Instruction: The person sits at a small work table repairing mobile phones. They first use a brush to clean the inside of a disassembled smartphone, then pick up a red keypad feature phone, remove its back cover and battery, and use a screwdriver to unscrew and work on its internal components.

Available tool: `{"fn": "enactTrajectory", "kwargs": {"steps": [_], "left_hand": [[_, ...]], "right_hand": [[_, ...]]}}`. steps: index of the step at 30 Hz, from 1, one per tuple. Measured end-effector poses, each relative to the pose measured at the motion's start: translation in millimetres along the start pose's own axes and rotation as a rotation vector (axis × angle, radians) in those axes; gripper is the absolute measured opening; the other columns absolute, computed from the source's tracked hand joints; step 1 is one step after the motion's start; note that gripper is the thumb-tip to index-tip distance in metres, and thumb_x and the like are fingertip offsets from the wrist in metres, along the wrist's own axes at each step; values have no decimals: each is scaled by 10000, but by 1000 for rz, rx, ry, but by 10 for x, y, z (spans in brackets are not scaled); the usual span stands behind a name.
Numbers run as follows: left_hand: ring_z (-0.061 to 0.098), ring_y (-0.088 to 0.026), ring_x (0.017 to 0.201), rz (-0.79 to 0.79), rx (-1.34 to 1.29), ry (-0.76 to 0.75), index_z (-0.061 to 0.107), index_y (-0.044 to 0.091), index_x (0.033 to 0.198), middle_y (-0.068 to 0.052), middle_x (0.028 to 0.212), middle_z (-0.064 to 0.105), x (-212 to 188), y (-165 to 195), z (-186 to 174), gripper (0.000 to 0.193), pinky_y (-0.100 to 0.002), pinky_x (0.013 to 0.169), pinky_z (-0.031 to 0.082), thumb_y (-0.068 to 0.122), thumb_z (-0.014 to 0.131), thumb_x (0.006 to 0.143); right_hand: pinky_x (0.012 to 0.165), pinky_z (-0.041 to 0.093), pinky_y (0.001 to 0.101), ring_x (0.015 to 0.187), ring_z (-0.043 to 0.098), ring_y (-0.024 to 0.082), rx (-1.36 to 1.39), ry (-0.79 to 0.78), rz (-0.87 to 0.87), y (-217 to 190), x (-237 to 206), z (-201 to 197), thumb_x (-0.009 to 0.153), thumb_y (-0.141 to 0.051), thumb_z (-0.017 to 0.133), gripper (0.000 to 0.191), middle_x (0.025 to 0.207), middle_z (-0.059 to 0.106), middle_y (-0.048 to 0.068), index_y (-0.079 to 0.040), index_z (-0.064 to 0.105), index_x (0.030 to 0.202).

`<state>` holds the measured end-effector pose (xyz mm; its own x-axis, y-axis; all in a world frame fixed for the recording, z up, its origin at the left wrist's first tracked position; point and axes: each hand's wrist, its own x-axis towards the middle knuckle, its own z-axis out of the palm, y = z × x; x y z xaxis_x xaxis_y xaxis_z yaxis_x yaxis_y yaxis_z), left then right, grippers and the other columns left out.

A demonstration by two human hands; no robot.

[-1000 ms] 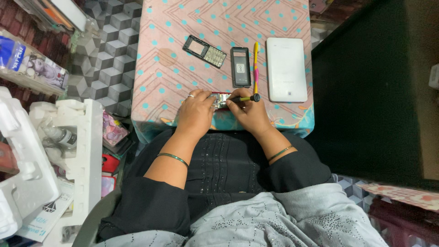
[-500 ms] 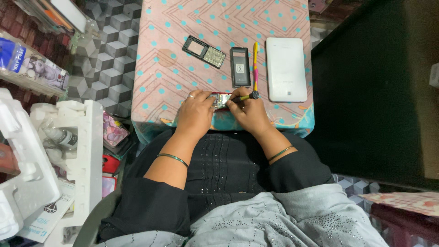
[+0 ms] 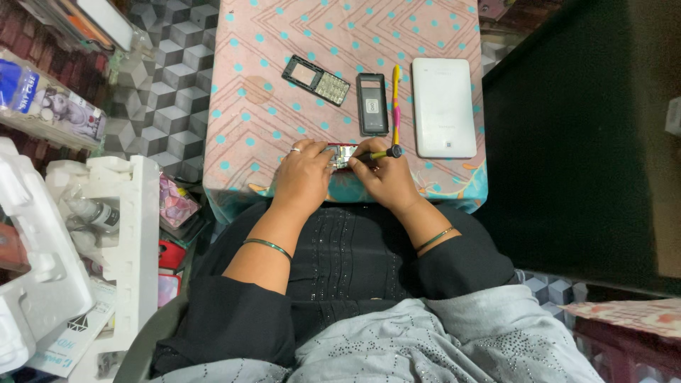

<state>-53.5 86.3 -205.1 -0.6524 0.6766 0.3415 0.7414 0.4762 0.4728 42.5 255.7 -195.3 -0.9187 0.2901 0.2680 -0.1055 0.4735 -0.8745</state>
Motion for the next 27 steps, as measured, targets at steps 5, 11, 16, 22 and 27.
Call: {"fn": "enactTrajectory", "kwargs": {"steps": [5, 11, 16, 22, 27], "left_hand": [[576, -315, 1250, 9, 0, 18, 765, 70, 1115, -63, 1256, 694, -5, 1, 2, 310, -489, 977, 503, 105, 758, 808], [577, -320, 1244, 6, 4, 8, 763, 69, 1108, -66, 1257, 693, 0, -7, 6, 308, -487, 969, 503, 105, 763, 802], [571, -317, 1254, 11, 11, 2, 761, 74, 1120, -62, 1267, 687, 0, -11, 1, 320, -476, 979, 506, 108, 765, 802], [564, -311, 1258, -10, 27, -16, 760, 84, 1129, -55, 1281, 684, -9, 4, 1, 332, -503, 973, 494, 113, 767, 799], [555, -309, 1276, -7, 18, -34, 750, 84, 1147, -54, 1295, 677, 2, -8, -3, 334, -493, 995, 496, 115, 761, 815]], "right_hand": [[675, 577, 289, 744, 747, 158, -101, -20, 50, 8, 7, 0, 934, -96, 736, 154, 820, 721, 83, -2, 644, 1013], [708, 593, 288, 805, 773, 154, -41, -24, 42, 20, 7, -8, 956, -114, 710, 145, 850, 736, 81, -19, 632, 1033], [689, 578, 294, 774, 762, 163, -83, -25, 73, 15, 19, -11, 951, -116, 711, 156, 830, 726, 78, -15, 625, 1033], [666, 566, 304, 736, 741, 175, -133, -22, 48, 0, 16, -9, 950, -129, 722, 149, 815, 713, 86, -31, 639, 1027], [668, 566, 308, 742, 747, 186, -176, -16, 40, -17, 21, -10, 957, -148, 723, 149, 822, 727, 94, -44, 645, 1030]]}}
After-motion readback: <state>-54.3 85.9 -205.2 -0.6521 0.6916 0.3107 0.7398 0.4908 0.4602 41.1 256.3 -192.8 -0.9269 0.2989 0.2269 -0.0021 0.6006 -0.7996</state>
